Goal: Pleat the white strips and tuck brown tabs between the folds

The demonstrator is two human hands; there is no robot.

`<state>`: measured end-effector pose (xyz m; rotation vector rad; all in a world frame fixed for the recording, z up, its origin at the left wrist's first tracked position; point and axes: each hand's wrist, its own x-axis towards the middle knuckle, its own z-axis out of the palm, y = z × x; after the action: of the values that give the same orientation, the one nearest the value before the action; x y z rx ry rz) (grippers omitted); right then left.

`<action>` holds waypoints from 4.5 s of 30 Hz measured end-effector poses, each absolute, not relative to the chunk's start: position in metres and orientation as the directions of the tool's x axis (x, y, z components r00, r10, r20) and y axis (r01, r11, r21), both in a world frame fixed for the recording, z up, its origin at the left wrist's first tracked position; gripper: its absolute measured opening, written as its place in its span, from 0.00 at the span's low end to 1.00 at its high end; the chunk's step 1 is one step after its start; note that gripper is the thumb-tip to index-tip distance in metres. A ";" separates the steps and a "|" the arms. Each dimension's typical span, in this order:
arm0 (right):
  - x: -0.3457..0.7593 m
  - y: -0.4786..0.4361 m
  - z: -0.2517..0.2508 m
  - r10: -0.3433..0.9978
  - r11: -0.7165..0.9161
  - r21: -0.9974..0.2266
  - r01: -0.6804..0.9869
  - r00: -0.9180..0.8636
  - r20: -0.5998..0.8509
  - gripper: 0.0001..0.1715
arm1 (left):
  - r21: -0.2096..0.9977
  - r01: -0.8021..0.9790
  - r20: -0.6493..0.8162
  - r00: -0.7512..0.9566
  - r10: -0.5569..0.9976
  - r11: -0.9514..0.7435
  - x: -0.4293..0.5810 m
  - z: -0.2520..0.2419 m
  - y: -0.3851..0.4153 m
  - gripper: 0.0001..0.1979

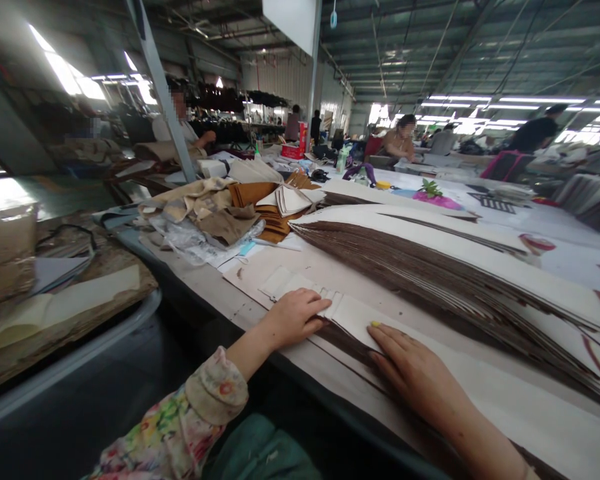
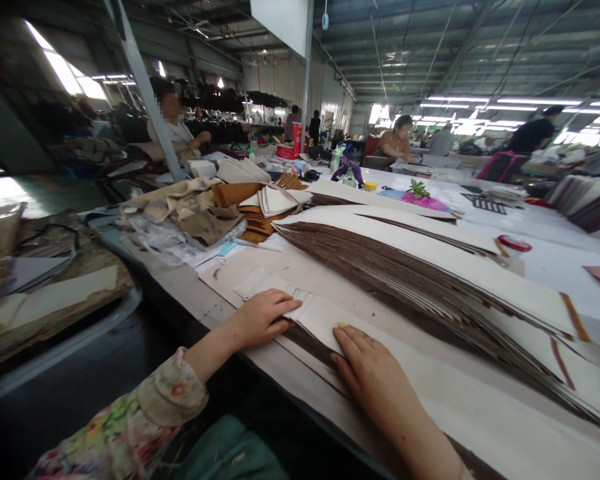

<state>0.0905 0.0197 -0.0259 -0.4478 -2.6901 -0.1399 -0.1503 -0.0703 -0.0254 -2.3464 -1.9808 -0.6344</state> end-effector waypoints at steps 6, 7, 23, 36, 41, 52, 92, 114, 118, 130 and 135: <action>0.088 0.020 -0.030 0.281 0.925 0.126 0.359 -0.868 0.409 0.20 | 0.265 0.948 0.306 0.091 0.948 -0.176 -0.152 -0.025 -0.062 0.15; 0.088 0.020 -0.031 0.266 0.924 0.150 0.351 -0.874 0.407 0.21 | 0.283 0.942 0.299 0.094 0.950 -0.183 -0.155 -0.025 -0.063 0.15; 0.102 0.022 -0.034 0.145 0.902 0.332 0.277 -0.918 0.370 0.31 | 0.516 0.851 0.267 -0.045 0.962 -0.103 -0.174 -0.044 -0.083 0.39; 0.090 0.021 -0.040 0.149 0.886 0.364 0.288 -0.919 0.365 0.30 | 0.528 0.844 0.285 -0.069 0.956 -0.097 -0.174 -0.049 -0.082 0.45; 0.084 0.021 -0.039 0.135 0.875 0.398 0.275 -0.929 0.345 0.30 | 0.527 0.844 0.287 -0.071 0.955 -0.095 -0.174 -0.049 -0.082 0.45; 0.085 0.020 -0.033 0.114 0.875 0.401 0.272 -0.920 0.375 0.30 | 0.441 0.888 0.318 -0.016 0.948 -0.133 -0.173 -0.046 -0.084 0.32; 0.048 0.019 -0.041 0.136 0.890 0.369 0.269 -0.927 0.349 0.29 | 0.397 0.917 0.215 -0.110 0.970 0.016 -0.227 -0.045 -0.100 0.28; 0.038 0.014 -0.033 0.183 0.935 0.205 0.289 -0.889 0.420 0.21 | 0.266 0.953 0.338 0.048 0.940 -0.144 -0.220 -0.027 -0.080 0.12; 0.036 0.015 -0.030 0.195 0.936 0.187 0.299 -0.880 0.433 0.20 | 0.309 0.935 0.336 0.066 0.939 -0.176 -0.221 -0.023 -0.070 0.13; 0.042 0.016 -0.040 0.099 0.879 0.402 0.256 -0.923 0.372 0.31 | 0.488 0.871 0.250 -0.207 0.946 0.061 -0.229 -0.047 -0.088 0.33; 0.054 0.022 -0.039 0.076 0.860 0.450 0.243 -0.931 0.357 0.34 | 0.504 0.861 0.242 -0.219 0.945 0.071 -0.227 -0.045 -0.087 0.33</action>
<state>0.0544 0.0222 -0.0394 -0.2387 -2.7052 -0.7155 -0.2273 -0.0874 -0.0454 -2.0474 -2.4024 -0.9319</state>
